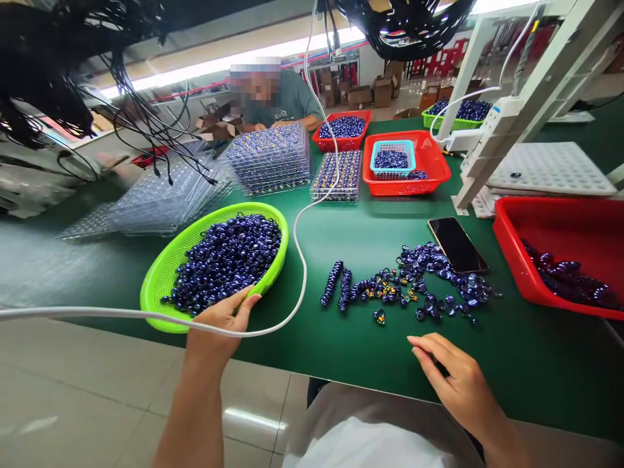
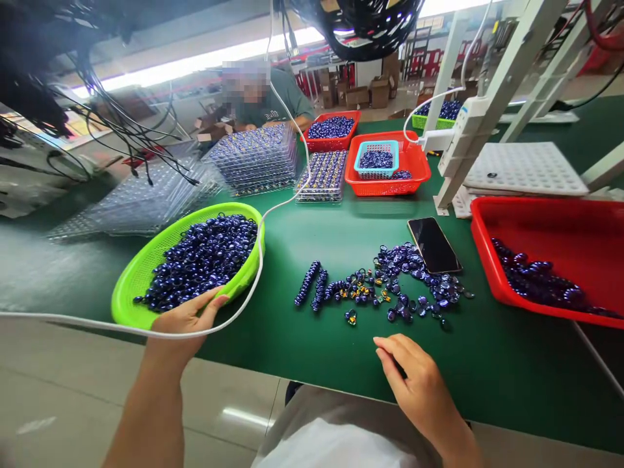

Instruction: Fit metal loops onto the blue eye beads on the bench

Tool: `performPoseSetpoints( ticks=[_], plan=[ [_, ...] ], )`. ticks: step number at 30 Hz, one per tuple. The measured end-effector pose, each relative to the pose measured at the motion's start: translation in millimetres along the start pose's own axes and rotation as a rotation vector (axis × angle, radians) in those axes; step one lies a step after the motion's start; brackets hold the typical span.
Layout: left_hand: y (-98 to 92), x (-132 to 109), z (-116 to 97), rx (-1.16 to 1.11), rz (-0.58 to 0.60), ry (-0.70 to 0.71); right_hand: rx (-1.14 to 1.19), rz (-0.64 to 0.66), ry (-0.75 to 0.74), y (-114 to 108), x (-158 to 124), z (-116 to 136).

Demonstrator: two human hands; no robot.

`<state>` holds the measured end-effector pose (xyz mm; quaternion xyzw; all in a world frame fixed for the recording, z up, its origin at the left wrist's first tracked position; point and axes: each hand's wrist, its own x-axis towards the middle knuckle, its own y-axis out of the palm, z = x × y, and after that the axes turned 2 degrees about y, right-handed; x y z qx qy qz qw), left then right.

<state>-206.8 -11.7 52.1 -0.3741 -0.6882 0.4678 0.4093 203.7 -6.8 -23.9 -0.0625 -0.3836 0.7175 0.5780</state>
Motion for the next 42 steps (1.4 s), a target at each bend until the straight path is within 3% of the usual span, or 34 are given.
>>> performPoseSetpoints(
  ticks=[9,15,18,21,22,23,26,28,34,37,39,42],
  plan=[
    [0.7,23.5,-53.2,0.210,0.118,-0.078,0.041,0.026,0.025,-0.4,-4.9,-1.0],
    [12.8,47.6,-62.7,0.164,0.117,-0.081,0.083,0.059,0.042,3.7,-7.9,3.6],
    [22.5,41.3,-61.0,0.049,-0.020,-0.065,0.084,0.062,0.064,1.4,-9.0,2.4],
    [34.9,13.1,-70.7,-0.135,-0.386,0.164,0.062,0.034,0.091,-2.4,-4.0,2.0],
    [40.1,-0.1,-77.9,-0.201,-0.465,0.258,0.048,0.026,0.091,-2.7,0.2,2.8],
    [46.0,-14.1,-86.8,-0.276,-0.470,0.333,0.030,0.026,0.090,-2.1,5.8,4.1],
    [65.9,-52.1,-116.4,-0.515,-0.230,0.550,-0.040,0.082,0.040,6.5,29.7,10.4],
    [78.2,-67.3,-130.4,-0.639,-0.056,0.623,-0.120,0.168,0.028,16.7,47.1,15.3],
    [89.6,-67.9,-132.9,-0.818,0.140,0.543,-0.439,0.390,0.035,41.1,68.8,23.9],
    [87.5,-68.2,-132.0,-0.887,0.212,0.476,-0.399,0.355,0.080,40.1,61.0,23.8],
    [87.1,-72.6,-135.4,-0.967,0.292,0.402,-0.231,0.268,0.094,35.4,52.6,23.6],
    [87.5,-81.3,-145.3,-1.155,0.507,0.228,0.100,0.105,0.199,27.5,38.3,26.7]
  ],
)
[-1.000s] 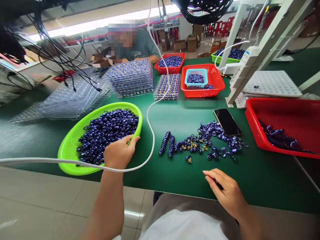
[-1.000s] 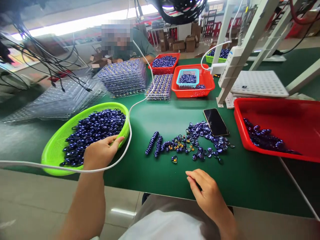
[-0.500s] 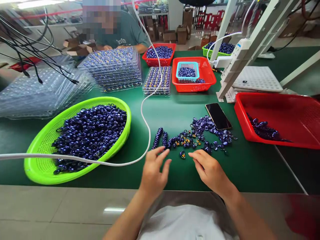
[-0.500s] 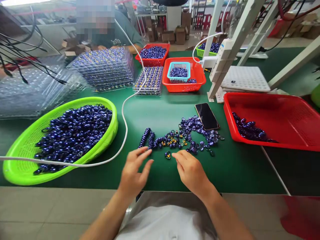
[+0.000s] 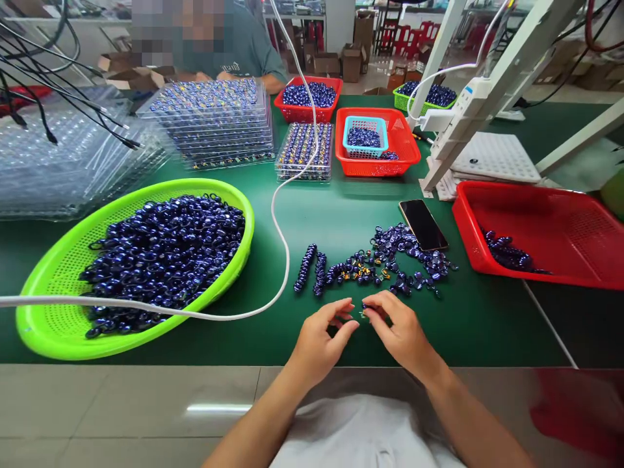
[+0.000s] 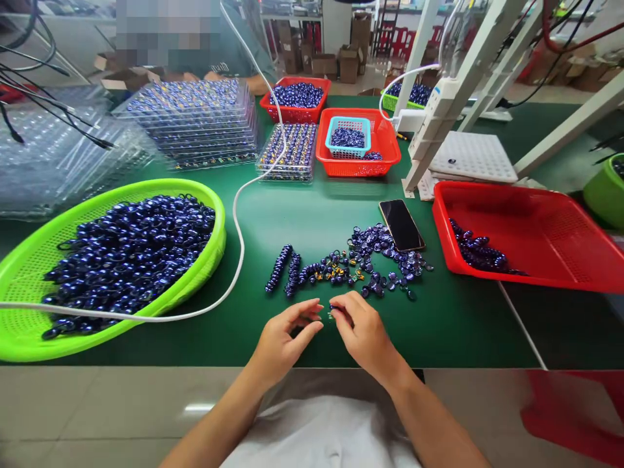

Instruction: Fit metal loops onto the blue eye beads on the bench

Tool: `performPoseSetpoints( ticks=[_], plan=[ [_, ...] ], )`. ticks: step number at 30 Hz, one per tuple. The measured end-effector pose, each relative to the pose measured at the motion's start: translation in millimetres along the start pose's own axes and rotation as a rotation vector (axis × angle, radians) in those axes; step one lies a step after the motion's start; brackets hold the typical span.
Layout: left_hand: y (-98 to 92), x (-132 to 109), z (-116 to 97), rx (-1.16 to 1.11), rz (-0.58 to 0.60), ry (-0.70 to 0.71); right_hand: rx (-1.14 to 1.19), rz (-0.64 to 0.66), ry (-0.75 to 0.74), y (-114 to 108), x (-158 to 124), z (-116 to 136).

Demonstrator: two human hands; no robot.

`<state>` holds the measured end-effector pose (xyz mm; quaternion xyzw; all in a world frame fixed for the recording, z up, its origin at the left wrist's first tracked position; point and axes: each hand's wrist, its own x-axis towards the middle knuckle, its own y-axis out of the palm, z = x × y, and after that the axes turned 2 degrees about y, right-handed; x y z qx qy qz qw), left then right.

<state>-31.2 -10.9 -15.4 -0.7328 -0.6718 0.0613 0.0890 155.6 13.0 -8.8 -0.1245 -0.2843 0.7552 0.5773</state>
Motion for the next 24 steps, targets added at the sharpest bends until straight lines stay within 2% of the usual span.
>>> performPoseSetpoints(
  ticks=[3,6,9,11,13,15,19,22,24],
  plan=[
    [12.5,0.6,-4.8,-0.315,0.074,-0.164,0.276,-0.087,0.097,-0.8,-14.6,4.6],
    [20.6,3.7,-10.0,-0.530,0.095,-0.257,0.457,-0.187,0.093,3.5,-25.5,8.6],
    [24.7,5.1,-12.8,-0.589,0.101,-0.302,0.522,-0.255,0.092,5.7,-32.6,8.1],
    [26.0,4.0,-13.5,-0.571,0.097,-0.284,0.482,-0.259,0.088,3.2,-36.0,5.5],
    [26.3,2.2,-14.5,-0.500,0.090,-0.215,0.391,-0.217,0.062,-2.8,-38.2,2.7],
    [25.7,1.0,-16.6,-0.350,0.091,-0.090,0.306,-0.138,0.038,-10.8,-38.7,1.0],
    [24.0,2.6,-22.4,0.041,0.091,0.318,0.229,-0.027,0.041,-24.8,-34.7,3.3],
    [25.7,4.9,-23.0,0.189,0.071,0.581,0.187,-0.052,0.056,-27.2,-30.4,6.7],
    [28.0,5.5,-21.1,0.247,0.062,0.653,0.159,-0.104,0.045,-24.9,-28.8,7.5]
  ],
)
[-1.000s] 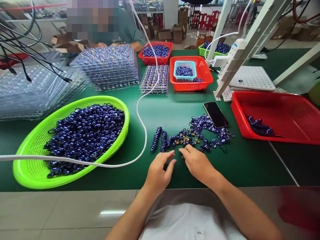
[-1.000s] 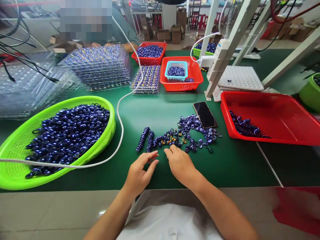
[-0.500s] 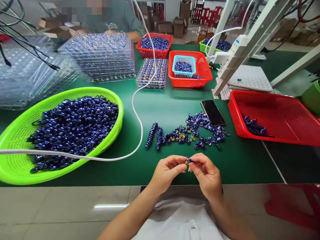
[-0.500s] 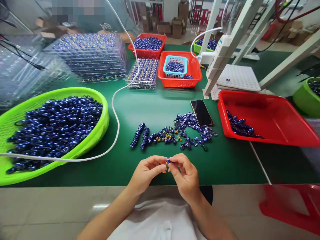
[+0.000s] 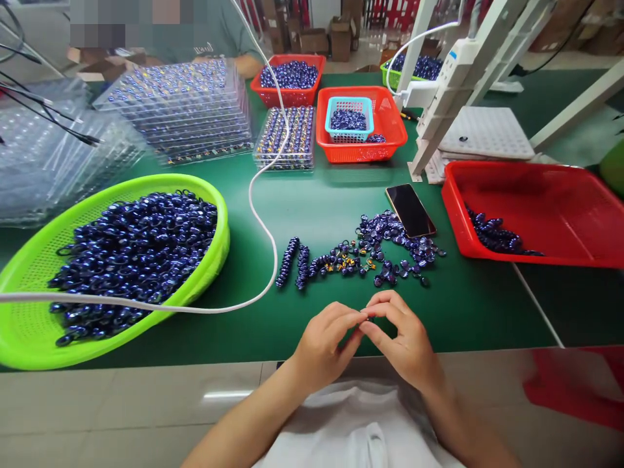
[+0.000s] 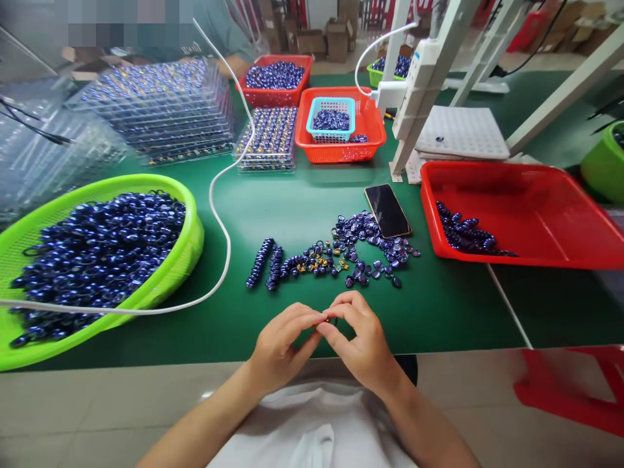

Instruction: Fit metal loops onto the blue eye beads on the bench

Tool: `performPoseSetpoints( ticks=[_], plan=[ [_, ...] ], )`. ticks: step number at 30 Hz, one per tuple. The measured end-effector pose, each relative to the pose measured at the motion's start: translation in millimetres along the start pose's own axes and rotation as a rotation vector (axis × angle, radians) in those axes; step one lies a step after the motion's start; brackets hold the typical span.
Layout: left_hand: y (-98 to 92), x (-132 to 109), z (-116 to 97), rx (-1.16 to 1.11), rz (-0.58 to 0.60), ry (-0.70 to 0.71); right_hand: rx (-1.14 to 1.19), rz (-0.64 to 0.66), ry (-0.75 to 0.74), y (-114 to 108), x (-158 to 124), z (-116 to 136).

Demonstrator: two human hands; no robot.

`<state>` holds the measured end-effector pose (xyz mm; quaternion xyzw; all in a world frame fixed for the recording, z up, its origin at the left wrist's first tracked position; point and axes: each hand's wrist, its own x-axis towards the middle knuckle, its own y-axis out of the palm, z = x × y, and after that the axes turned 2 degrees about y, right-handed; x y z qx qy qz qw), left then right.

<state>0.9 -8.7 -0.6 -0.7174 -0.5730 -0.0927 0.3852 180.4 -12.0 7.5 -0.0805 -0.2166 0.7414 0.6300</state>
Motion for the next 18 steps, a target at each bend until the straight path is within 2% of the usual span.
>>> performPoseSetpoints(
  ticks=[6,12,15,18],
  plan=[
    [5.7,-5.3,2.8,0.116,-0.069,-0.005,-0.018,-0.149,-0.055,10.8,-3.4,-6.4],
    [8.2,-8.2,3.3,0.072,-0.064,0.005,0.014,-0.071,0.033,8.5,-7.3,-7.7],
    [9.8,-8.8,2.9,0.033,-0.039,0.018,0.024,-0.080,0.040,3.1,-8.0,-8.1],
    [9.8,-8.7,1.0,0.016,-0.032,0.040,0.084,-0.021,0.050,-1.9,-7.9,-9.0]
  ],
)
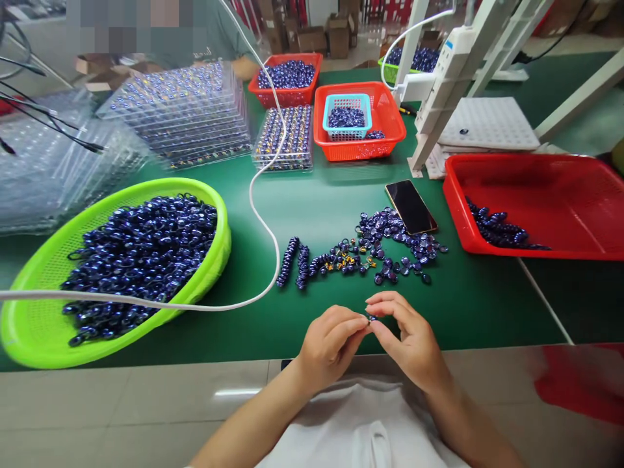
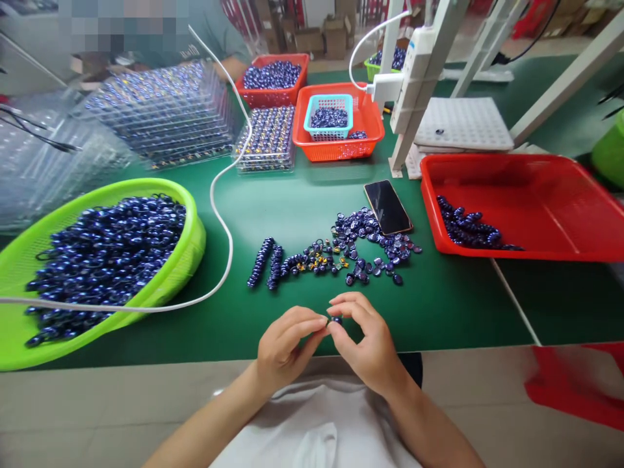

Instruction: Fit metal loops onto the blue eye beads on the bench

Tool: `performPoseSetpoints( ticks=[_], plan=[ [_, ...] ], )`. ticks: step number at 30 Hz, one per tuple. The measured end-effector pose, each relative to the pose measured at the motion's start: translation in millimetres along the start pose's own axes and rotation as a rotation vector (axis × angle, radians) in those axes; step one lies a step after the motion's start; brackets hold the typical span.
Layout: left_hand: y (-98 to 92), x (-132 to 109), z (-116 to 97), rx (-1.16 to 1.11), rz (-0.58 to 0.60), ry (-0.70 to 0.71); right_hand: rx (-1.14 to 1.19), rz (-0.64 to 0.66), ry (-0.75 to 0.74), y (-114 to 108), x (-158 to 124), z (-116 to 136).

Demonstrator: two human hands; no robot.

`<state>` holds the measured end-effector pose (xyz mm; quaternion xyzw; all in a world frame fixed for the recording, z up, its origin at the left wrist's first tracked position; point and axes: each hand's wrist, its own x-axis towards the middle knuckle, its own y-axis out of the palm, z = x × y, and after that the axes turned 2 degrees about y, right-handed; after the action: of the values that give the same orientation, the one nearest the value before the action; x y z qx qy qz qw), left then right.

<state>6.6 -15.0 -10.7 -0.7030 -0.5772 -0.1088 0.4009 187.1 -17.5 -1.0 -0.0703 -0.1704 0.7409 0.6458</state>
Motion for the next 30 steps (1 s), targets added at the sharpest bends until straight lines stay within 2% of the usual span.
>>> performPoseSetpoints(
  ticks=[7,12,15,18,21,25,30],
  plan=[
    [-6.5,-5.3,-0.3,0.043,-0.001,0.065,0.057,0.180,0.076,0.6,3.8,-1.3],
    [-14.5,-15.5,3.1,0.123,-0.005,0.027,0.058,0.257,0.079,5.9,5.9,1.5],
    [-27.9,-17.6,12.8,0.229,-0.008,-0.065,0.051,0.240,0.088,4.5,5.8,1.9],
    [-47.3,-14.5,30.7,0.479,-0.048,-0.219,0.039,0.200,0.094,2.0,5.7,-0.7],
    [-61.5,-8.8,48.7,0.674,-0.005,-0.313,0.027,0.177,0.067,2.7,6.1,-4.3],
    [-64.0,-3.8,59.3,0.734,0.058,-0.342,0.024,0.174,0.033,7.2,6.1,-7.3],
    [-62.0,-7.4,55.1,0.691,0.076,-0.358,0.029,0.176,0.040,8.4,4.8,-8.2]
  ],
)
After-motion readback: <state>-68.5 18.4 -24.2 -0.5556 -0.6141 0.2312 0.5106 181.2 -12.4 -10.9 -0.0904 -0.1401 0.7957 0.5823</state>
